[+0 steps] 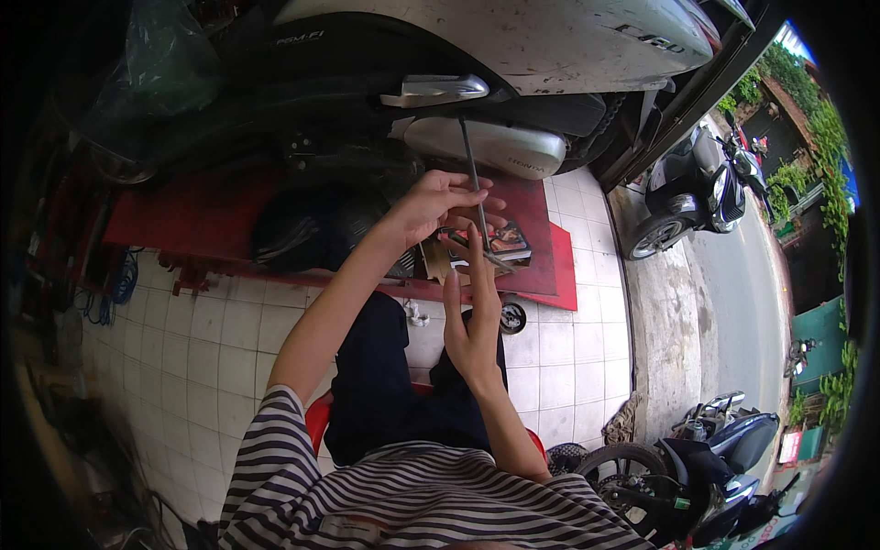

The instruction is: The person uses a T-handle socket wrench to unscrew bolts from the side of a motorcycle engine.

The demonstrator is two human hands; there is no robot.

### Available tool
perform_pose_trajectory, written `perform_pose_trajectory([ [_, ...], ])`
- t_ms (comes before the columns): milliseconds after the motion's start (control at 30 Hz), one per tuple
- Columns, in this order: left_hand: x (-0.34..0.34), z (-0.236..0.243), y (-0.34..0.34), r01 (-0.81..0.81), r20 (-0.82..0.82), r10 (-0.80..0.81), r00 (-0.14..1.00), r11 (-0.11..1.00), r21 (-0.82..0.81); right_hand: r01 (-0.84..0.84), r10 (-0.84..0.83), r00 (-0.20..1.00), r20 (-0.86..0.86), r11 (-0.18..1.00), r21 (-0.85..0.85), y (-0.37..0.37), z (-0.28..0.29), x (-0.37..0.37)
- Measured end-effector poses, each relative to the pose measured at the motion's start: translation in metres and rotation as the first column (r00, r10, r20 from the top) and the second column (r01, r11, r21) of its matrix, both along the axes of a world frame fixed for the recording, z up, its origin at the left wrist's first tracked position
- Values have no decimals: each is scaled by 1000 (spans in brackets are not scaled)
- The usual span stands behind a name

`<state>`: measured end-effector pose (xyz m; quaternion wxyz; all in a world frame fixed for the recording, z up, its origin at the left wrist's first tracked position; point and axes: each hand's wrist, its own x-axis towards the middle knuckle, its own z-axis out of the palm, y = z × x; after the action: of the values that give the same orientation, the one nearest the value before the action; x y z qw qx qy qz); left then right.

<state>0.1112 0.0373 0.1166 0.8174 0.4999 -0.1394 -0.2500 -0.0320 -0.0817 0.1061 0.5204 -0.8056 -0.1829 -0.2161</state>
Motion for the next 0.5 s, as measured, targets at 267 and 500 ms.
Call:
perform_pose_trajectory([
  [267,3,-9,12,-33,-91,25,996,996,-86,-202,477,698,-535,847,492,0,-38,-4],
  [500,0,-10,13,-48,-144,24,989,985,-168,12,253,906,-339,785,619,-20,-21,-10],
])
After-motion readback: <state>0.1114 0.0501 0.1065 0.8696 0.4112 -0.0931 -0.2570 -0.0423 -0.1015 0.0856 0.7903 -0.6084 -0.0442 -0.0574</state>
